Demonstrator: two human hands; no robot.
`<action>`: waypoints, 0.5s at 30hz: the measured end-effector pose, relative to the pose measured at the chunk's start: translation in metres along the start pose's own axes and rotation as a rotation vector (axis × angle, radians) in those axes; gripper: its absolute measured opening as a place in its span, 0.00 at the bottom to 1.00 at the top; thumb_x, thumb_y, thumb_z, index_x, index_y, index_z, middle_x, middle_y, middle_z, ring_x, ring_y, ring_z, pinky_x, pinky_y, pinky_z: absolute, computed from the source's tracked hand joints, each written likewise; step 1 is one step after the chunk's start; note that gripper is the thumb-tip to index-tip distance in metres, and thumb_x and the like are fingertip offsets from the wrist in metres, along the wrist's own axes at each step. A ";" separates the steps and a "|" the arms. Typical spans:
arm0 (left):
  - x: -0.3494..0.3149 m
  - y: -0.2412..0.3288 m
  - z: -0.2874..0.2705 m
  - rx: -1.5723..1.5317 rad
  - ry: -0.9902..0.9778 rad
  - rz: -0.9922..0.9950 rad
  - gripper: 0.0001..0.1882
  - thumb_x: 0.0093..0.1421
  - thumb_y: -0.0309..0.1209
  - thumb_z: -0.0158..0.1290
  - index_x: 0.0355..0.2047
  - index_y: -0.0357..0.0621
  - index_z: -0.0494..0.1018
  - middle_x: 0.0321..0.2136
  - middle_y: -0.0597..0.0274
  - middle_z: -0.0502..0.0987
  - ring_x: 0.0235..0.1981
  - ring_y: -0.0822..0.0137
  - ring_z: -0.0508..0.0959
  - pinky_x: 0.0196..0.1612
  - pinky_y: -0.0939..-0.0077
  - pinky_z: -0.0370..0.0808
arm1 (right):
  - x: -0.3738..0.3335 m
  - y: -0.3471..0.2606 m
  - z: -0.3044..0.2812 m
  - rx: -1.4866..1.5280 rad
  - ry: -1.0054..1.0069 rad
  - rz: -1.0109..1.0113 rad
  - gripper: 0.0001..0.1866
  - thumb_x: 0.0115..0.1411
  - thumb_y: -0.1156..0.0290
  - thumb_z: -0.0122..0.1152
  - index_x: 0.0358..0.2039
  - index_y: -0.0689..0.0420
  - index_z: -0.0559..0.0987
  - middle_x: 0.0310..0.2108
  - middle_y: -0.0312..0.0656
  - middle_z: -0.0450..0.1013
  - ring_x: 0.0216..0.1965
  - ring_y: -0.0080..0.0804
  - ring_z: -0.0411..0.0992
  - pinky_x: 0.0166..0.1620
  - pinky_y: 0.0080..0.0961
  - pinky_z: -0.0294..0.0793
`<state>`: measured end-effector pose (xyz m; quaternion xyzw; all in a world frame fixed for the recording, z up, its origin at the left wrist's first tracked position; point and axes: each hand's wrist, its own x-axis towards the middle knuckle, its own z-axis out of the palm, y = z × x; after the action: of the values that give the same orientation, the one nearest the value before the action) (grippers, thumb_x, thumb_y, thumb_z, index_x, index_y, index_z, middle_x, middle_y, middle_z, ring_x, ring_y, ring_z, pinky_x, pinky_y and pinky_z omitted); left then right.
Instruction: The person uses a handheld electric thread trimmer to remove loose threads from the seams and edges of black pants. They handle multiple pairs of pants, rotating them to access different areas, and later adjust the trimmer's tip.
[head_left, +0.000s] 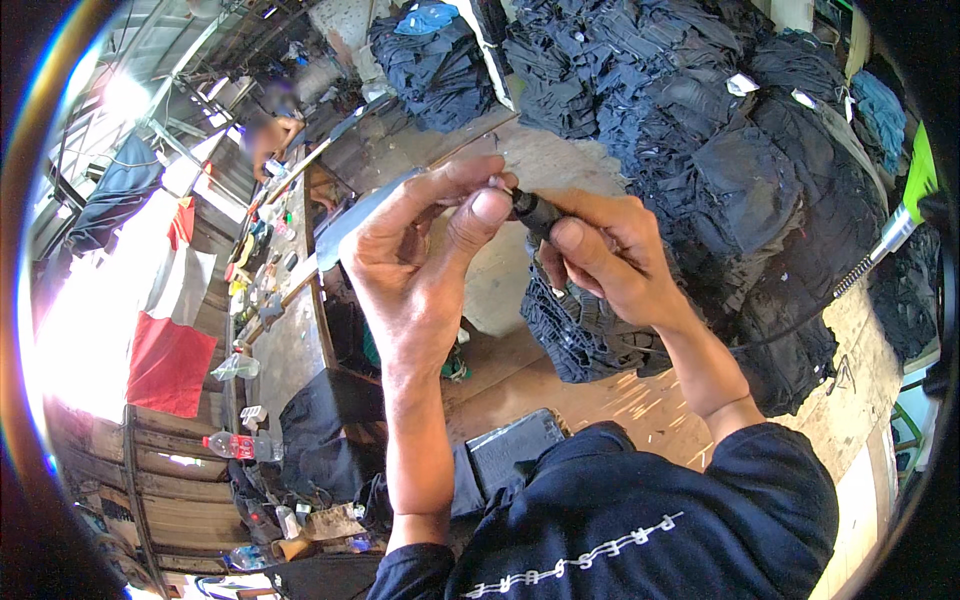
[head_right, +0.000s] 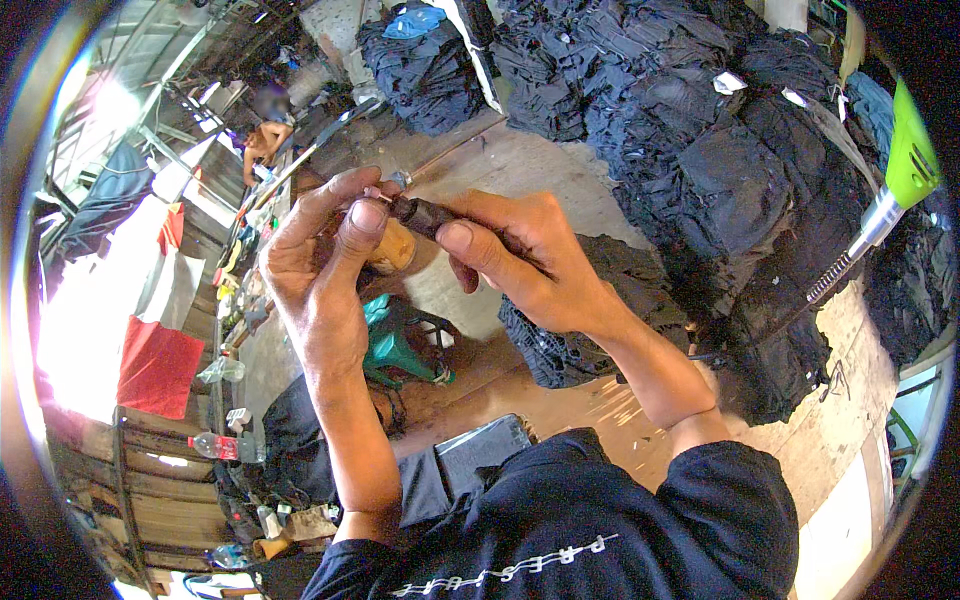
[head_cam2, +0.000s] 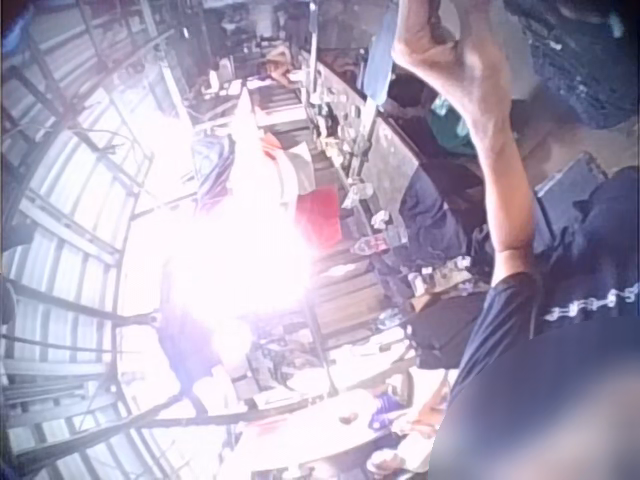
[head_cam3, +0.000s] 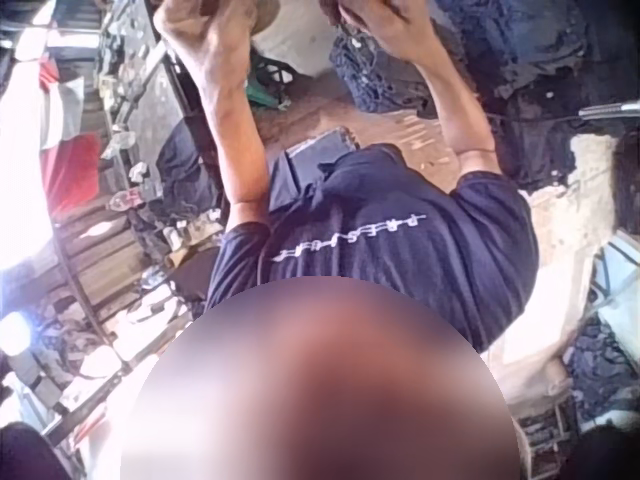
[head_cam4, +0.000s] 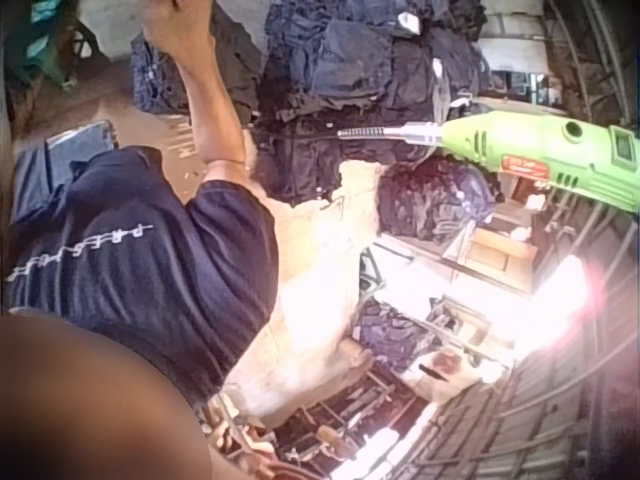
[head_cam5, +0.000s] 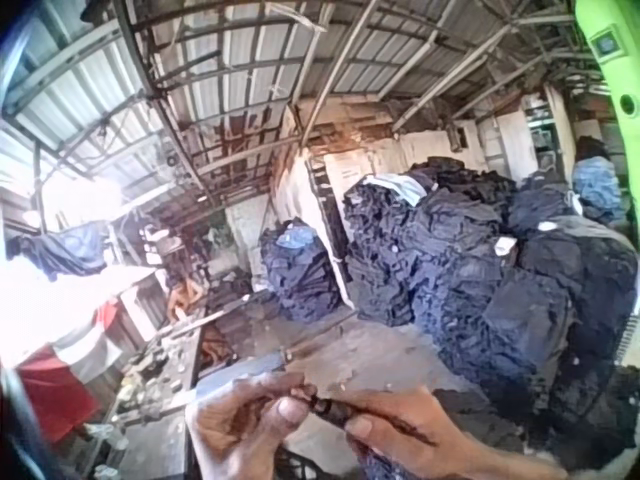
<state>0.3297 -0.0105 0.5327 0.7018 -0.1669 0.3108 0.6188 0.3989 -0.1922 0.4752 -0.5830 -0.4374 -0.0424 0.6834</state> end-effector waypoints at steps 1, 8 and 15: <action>-0.001 0.000 0.000 -0.015 0.009 -0.012 0.15 0.63 0.24 0.70 0.49 0.31 0.84 0.43 0.54 0.87 0.47 0.68 0.84 0.54 0.73 0.80 | 0.000 0.000 0.000 0.006 0.004 -0.016 0.23 0.78 0.56 0.57 0.57 0.63 0.83 0.22 0.34 0.75 0.23 0.19 0.72 0.26 0.23 0.67; -0.012 -0.004 0.002 -0.246 -0.014 0.059 0.11 0.61 0.21 0.70 0.43 0.33 0.82 0.42 0.51 0.87 0.48 0.62 0.86 0.55 0.69 0.82 | -0.005 -0.004 0.002 0.040 -0.060 -0.037 0.23 0.77 0.57 0.58 0.61 0.62 0.82 0.21 0.36 0.76 0.22 0.20 0.73 0.25 0.24 0.66; -0.027 -0.008 0.010 -0.446 0.071 0.076 0.12 0.61 0.18 0.69 0.44 0.31 0.81 0.42 0.50 0.86 0.46 0.60 0.87 0.53 0.69 0.83 | -0.009 0.004 0.018 0.343 -0.102 -0.008 0.24 0.78 0.59 0.58 0.67 0.59 0.79 0.23 0.36 0.77 0.21 0.16 0.70 0.22 0.19 0.61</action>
<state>0.3170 -0.0226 0.5088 0.5295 -0.2359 0.3141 0.7519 0.3862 -0.1801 0.4652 -0.4576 -0.4744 0.0597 0.7496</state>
